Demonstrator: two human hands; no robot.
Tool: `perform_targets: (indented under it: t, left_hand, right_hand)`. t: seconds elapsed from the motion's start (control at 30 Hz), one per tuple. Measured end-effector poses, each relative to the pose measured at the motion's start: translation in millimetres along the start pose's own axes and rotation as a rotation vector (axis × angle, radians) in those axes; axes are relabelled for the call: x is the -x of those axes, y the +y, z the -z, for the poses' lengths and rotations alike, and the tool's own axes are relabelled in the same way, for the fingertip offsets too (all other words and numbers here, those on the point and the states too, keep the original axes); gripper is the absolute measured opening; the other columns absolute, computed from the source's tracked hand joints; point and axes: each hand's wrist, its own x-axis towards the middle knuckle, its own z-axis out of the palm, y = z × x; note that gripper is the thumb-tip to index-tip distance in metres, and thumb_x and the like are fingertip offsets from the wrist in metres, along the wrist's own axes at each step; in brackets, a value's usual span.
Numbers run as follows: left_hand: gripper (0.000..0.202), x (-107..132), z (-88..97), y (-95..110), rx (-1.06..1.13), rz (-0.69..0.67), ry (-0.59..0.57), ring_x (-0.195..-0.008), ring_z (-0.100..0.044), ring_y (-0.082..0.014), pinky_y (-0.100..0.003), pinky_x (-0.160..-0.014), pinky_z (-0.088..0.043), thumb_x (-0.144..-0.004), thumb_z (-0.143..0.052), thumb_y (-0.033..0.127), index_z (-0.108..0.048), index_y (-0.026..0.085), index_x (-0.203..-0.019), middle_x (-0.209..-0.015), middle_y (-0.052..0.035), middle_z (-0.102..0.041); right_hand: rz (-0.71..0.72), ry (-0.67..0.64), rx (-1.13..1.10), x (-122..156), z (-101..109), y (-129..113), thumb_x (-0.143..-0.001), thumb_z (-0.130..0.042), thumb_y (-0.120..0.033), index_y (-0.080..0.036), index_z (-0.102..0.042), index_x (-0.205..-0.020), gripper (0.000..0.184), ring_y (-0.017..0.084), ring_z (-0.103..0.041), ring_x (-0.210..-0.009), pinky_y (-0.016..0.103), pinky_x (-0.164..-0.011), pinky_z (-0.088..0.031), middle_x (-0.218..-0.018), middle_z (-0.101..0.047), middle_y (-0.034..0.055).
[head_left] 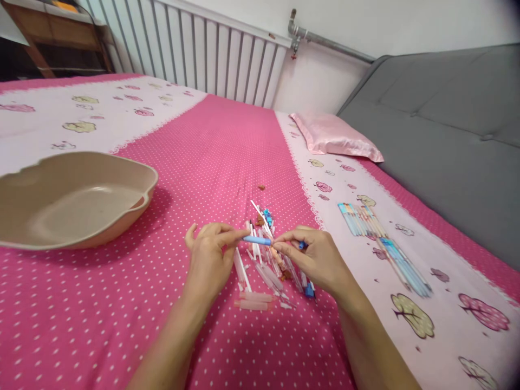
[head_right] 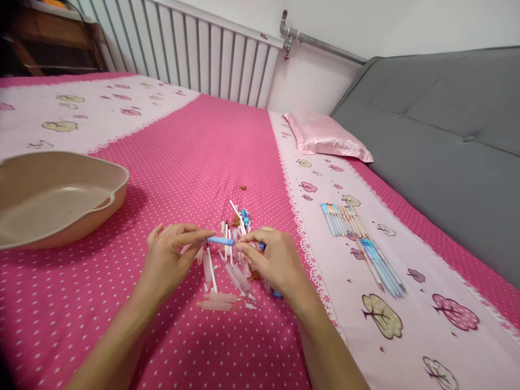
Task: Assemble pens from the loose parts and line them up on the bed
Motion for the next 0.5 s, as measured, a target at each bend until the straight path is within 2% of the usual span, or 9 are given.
perform_targets:
  t: [0.2, 0.4, 0.5]
  left_hand:
    - [0.026, -0.2, -1.3, -1.1, 0.095, 0.019, -0.026, -0.084, -0.061, -0.0179, -0.055, -0.106, -0.017, -0.082, -0.056, 0.015, -0.074, 0.032, -0.089, -0.084, 0.0011, -0.069]
    - [0.024, -0.9, -3.2, -4.1, 0.222, 0.045, -0.059, -0.08, -0.062, -0.0171, -0.055, -0.108, -0.015, -0.082, -0.058, 0.018, -0.073, 0.032, -0.093, -0.083, 0.0009, -0.07]
    - [0.024, -0.8, -4.2, -4.9, 0.26, 0.042, -0.059, -0.08, -0.062, -0.0183, -0.057, -0.106, -0.02, -0.081, -0.057, 0.018, -0.073, 0.031, -0.093, -0.085, -0.0006, -0.071]
  right_hand:
    - [-0.021, 0.041, -0.098, -1.0, -5.3, 2.8, -0.077, -0.068, -0.035, -0.018, -0.07, -0.071, 0.018, 0.011, -0.044, -0.057, 0.025, -0.055, -0.032, -0.059, -0.052, -0.0023]
    - [-0.021, 0.114, -0.169, -0.7, -9.4, 2.3, -0.072, -0.072, -0.034, -0.018, -0.071, -0.076, 0.017, 0.01, -0.039, -0.054, 0.025, -0.054, -0.03, -0.056, -0.043, -0.0048]
    - [-0.092, 0.105, -0.204, -0.5, -8.6, 0.1, -0.068, -0.076, -0.037, -0.02, -0.069, -0.088, 0.027, 0.008, -0.032, -0.051, 0.024, -0.05, -0.027, -0.06, -0.036, -0.0067]
